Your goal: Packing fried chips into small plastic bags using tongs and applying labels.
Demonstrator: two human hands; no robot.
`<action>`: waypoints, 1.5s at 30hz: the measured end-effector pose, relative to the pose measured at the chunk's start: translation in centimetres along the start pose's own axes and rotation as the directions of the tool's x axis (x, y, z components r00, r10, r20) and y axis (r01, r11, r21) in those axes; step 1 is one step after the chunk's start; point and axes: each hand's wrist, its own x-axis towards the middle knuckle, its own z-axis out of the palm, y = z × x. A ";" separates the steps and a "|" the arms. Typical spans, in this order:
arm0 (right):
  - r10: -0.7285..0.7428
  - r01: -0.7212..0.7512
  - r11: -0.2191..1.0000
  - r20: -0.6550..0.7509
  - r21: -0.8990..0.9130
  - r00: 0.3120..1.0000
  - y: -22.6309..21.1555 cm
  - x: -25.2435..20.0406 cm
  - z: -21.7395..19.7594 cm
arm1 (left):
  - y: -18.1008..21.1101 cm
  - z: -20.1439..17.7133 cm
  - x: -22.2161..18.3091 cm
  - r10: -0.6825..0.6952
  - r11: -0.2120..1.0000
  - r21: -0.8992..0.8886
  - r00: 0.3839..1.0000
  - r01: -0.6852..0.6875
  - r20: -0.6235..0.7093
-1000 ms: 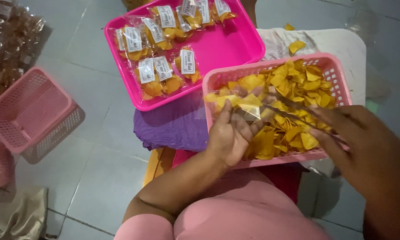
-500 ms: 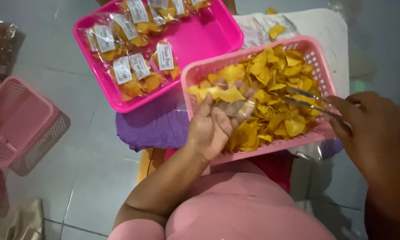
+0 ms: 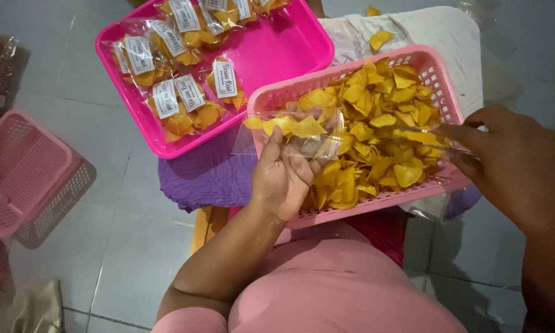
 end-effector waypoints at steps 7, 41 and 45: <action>-0.090 0.074 0.991 -0.148 -0.113 0.985 -1.5 0.8 -0.4 | 0.2 0.0 -0.1 -0.045 0.998 -0.031 0.966 0.055 0.255; -0.054 0.010 0.927 0.106 0.376 0.993 -1.5 2.0 -3.9 | -3.0 1.7 -1.7 0.282 0.944 0.182 0.959 -0.274 -0.018; -0.053 -0.002 0.930 0.138 0.369 0.989 -3.5 2.4 -6.1 | -1.7 3.3 -2.5 0.168 0.981 0.051 0.955 -0.186 0.245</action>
